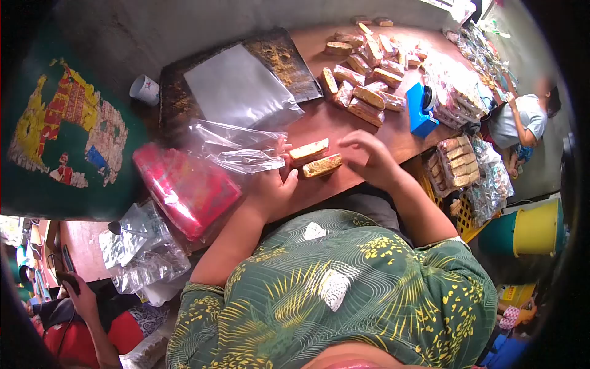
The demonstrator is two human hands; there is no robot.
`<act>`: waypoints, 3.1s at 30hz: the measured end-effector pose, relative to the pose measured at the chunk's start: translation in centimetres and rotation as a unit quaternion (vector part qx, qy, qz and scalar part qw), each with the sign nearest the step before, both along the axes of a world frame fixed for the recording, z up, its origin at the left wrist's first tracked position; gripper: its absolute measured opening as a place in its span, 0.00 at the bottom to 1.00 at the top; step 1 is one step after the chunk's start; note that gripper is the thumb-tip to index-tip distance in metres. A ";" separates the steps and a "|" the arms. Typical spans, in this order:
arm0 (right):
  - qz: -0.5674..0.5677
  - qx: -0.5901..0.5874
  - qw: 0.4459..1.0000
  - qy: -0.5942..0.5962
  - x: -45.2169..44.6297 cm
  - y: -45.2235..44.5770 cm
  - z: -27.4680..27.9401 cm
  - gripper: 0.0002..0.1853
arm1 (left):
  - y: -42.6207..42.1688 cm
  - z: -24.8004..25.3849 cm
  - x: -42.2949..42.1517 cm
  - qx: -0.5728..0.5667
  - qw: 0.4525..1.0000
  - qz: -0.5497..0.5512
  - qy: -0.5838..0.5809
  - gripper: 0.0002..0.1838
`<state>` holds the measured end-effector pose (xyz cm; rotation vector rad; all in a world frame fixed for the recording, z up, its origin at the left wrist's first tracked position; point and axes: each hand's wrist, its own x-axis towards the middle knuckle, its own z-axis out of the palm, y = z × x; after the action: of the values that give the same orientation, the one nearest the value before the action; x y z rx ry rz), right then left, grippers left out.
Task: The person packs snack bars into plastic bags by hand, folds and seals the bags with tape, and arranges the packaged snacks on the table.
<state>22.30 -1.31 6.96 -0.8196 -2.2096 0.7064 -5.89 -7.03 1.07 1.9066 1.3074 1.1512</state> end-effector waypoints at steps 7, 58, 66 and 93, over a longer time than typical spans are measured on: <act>0.043 -0.146 0.987 -0.047 0.7 -1.1 -2.1 0.18 | 1.8 -0.5 1.4 0.034 0.999 -0.003 0.009 0.45; -0.088 -0.258 0.961 0.046 -1.8 2.5 -3.7 0.17 | 2.2 -0.7 1.4 0.118 0.989 -0.038 0.085 0.54; 0.008 -0.148 0.975 -0.164 -3.0 2.9 -3.1 0.21 | 2.1 -0.2 0.4 0.015 0.998 -0.027 0.050 0.65; -0.193 0.158 0.964 -0.092 2.6 19.8 0.0 0.12 | 2.4 -0.2 0.6 -0.041 0.987 -0.073 0.135 0.69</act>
<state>24.85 18.49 6.95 -1.1369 -2.1509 0.0886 -5.34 -4.62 0.92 2.1107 1.3054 0.7754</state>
